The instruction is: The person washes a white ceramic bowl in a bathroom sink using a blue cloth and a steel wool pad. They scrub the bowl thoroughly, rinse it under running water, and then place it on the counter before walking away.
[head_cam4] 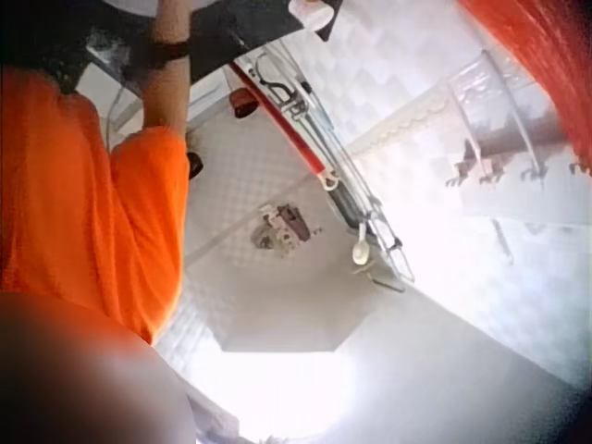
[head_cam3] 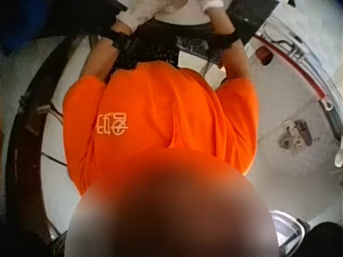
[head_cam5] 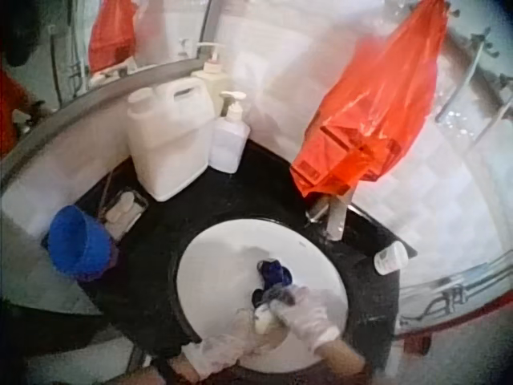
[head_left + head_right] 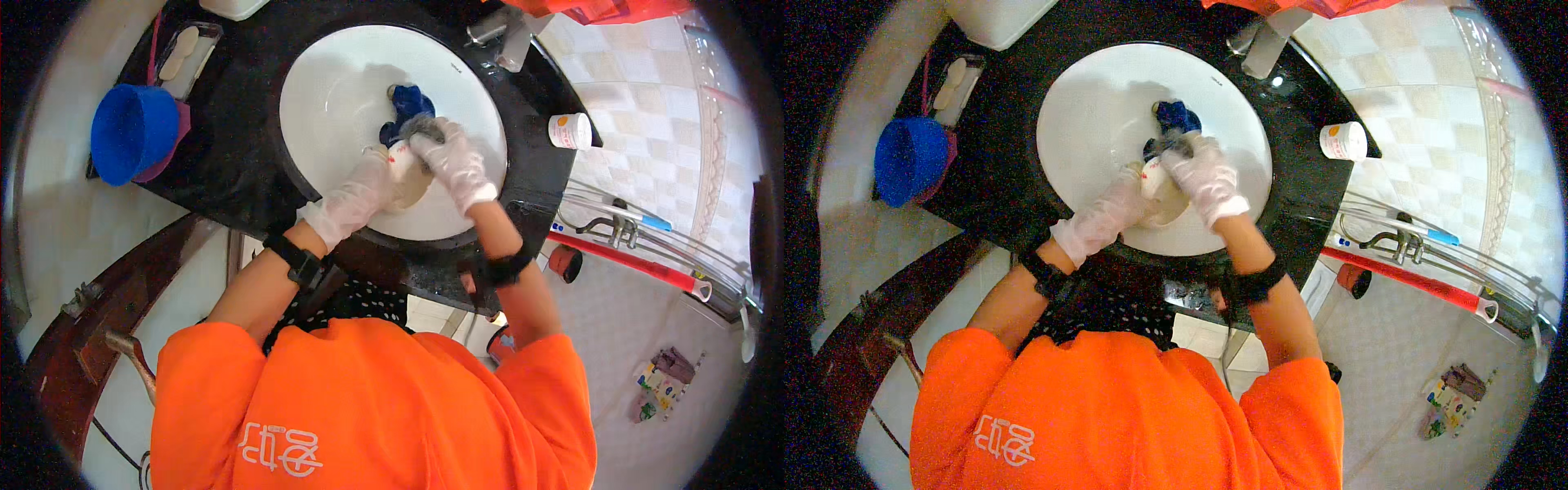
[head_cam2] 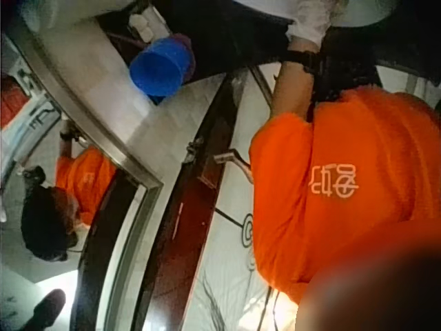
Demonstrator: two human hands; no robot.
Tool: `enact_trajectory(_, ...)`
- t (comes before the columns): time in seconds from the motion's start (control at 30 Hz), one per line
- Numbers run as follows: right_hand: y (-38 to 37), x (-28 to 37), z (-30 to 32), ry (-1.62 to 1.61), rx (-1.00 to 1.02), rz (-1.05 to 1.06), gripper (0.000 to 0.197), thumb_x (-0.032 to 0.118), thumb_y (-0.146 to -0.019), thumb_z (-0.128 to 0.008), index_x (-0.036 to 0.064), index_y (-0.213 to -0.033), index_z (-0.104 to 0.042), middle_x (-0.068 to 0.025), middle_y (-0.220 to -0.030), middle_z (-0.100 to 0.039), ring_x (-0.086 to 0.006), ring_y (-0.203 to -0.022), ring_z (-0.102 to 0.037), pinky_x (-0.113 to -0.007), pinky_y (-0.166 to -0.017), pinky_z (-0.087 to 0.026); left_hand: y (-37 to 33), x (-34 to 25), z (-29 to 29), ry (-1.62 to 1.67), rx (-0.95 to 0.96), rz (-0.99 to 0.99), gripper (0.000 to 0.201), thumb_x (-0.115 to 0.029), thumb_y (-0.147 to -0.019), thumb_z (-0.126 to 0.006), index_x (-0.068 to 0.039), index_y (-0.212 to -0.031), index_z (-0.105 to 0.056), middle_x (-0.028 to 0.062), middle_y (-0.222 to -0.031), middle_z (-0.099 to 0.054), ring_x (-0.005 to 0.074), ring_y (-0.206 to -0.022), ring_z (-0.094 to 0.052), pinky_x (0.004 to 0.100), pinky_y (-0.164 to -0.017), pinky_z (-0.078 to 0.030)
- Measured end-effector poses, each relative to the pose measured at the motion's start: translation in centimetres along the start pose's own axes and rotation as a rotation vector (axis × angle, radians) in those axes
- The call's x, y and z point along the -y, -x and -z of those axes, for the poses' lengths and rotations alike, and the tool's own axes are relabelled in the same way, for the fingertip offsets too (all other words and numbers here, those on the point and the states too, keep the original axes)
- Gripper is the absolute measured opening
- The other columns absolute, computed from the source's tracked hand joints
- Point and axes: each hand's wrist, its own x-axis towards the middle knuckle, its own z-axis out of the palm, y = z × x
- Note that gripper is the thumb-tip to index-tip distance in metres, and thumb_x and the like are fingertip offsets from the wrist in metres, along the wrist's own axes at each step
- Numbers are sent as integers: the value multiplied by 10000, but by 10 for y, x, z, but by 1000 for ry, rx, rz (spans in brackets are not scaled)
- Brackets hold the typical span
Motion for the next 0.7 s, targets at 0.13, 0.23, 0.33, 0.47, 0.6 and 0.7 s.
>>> enact_trajectory(0.13,-28,-36,18,-216,233,-178,564,415,-775,-651,21,-1173,-589,-192,-1280,-547,-315,-1114,-574,-374,-920,-451,-24,28,-26,67,-105,-182,576,-329,-682,-772,23,-1074,-538,211,-984,-618,329,-897,-619,416,-756,-494)
enact_trajectory(0.23,-18,-47,-7,-222,70,-128,592,423,-750,-677,45,-1195,-584,-189,-1258,-552,-316,-1100,-578,-365,-920,-458,-23,23,-33,138,-57,-62,700,-498,-706,-753,35,-1100,-527,247,-1002,-613,352,-834,-629,436,-714,-499)
enact_trajectory(0.33,27,24,11,181,202,217,598,420,-736,-684,64,-1205,-583,-186,-1222,-564,-324,-1080,-580,-360,-919,-464,-24,27,-32,506,-9,-286,668,-480,-709,-754,34,-1081,-544,248,-1054,-598,332,-888,-625,423,-743,-501)
enact_trajectory(0.47,-10,-16,4,-121,7,-25,546,405,-724,-694,89,-1161,-611,-205,-1137,-576,-365,-1056,-574,-397,-920,-457,-2,-12,-8,-111,-161,40,606,-460,-692,-763,26,-1009,-592,215,-1046,-603,315,-898,-623,409,-758,-503)
enact_trajectory(0.6,21,2,2,-37,45,134,508,383,-752,-679,85,-1157,-612,-209,-1128,-586,-376,-1025,-586,-401,-921,-456,-28,36,-30,-20,-218,-242,540,-378,-676,-778,32,-963,-576,180,-998,-606,326,-891,-608,397,-753,-497)
enact_trajectory(0.7,15,-2,8,39,24,89,512,395,-746,-686,80,-1143,-616,-206,-1169,-563,-368,-1044,-580,-392,-916,-461,-12,13,-18,-180,-231,-198,486,-288,-647,-788,-1,-976,-573,183,-957,-612,319,-882,-603,394,-760,-481)
